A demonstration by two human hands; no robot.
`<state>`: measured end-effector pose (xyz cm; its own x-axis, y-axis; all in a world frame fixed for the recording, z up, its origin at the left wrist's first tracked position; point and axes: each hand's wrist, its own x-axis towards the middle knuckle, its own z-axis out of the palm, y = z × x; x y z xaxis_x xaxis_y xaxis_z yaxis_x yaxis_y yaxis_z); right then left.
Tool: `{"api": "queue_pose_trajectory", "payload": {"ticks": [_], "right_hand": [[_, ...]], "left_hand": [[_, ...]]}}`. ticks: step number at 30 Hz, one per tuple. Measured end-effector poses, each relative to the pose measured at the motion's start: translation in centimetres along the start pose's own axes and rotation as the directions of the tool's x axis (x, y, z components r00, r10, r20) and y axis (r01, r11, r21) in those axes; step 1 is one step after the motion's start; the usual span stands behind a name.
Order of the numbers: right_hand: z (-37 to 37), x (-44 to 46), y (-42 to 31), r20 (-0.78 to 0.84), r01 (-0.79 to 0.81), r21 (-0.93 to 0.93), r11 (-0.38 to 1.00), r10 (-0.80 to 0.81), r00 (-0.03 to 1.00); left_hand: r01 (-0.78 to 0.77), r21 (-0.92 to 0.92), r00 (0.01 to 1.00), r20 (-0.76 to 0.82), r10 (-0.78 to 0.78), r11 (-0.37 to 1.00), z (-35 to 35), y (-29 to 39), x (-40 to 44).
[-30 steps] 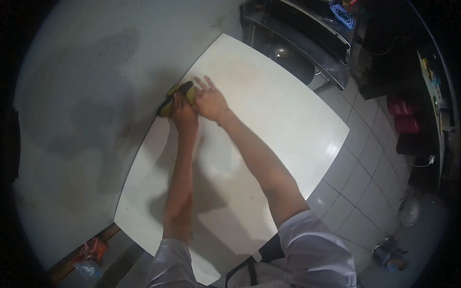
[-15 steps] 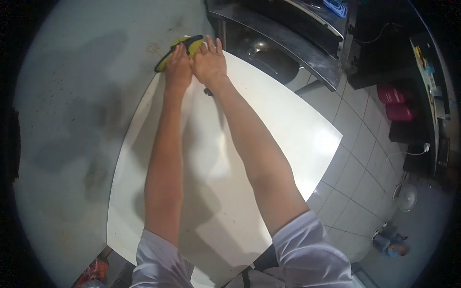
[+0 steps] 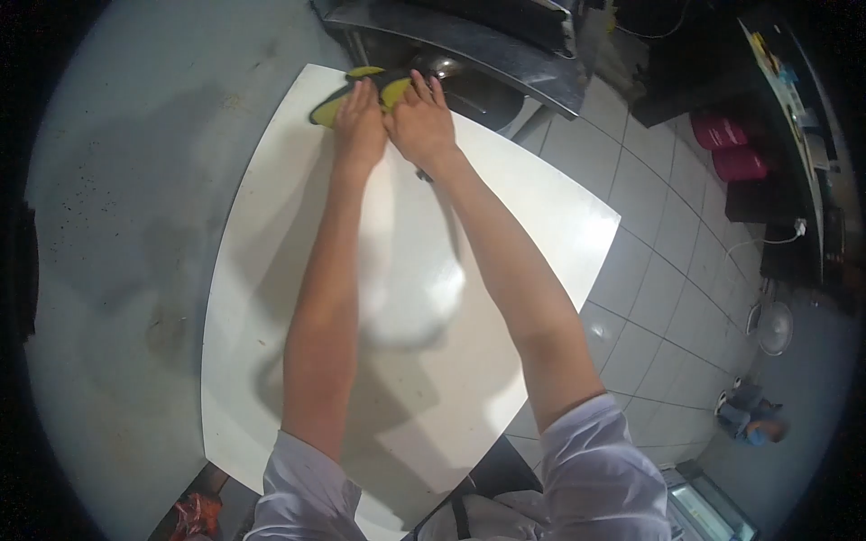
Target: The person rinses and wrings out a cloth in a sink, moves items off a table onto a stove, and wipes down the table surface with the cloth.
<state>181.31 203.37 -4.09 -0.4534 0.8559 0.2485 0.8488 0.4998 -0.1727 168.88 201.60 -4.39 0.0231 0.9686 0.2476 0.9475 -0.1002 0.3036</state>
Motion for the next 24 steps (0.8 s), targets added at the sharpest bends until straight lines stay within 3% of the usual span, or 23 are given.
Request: {"api": "queue_pose_trajectory", "payload": {"ticks": [4, 11, 17, 20, 24], "right_hand": [[-1.9, -5.3, 4.0, -0.069, -0.068, -0.002, 0.998, 0.068, 0.995], [-6.6, -12.8, 7.9, 0.076, -0.195, -0.114, 0.974, 0.205, 0.976], [-9.3, -21.5, 11.1, 0.102, -0.261, -0.054, 0.964, 0.265, 0.959], [-12.4, -26.0, 11.1, 0.099, -0.28, 0.143, 0.949, 0.268, 0.958], [-14.3, -27.4, 8.9, -0.007, -0.249, 0.353, 0.902, 0.269, 0.963]], "left_hand": [[-0.065, 0.0, 0.997, -0.044, 0.065, 0.998, 2.2, 6.1, -1.6], [-0.146, -0.097, 0.989, -0.009, 0.146, 0.985, 3.6, 14.2, -5.1], [-0.226, -0.225, 0.97, 0.039, 0.24, 0.948, 3.5, 21.5, -9.8], [-0.248, -0.383, 0.957, 0.047, 0.287, 0.89, 2.6, 24.4, -13.7], [-0.216, -0.412, 0.971, 0.0, 0.237, 0.885, 1.2, 25.7, -17.5]]}}
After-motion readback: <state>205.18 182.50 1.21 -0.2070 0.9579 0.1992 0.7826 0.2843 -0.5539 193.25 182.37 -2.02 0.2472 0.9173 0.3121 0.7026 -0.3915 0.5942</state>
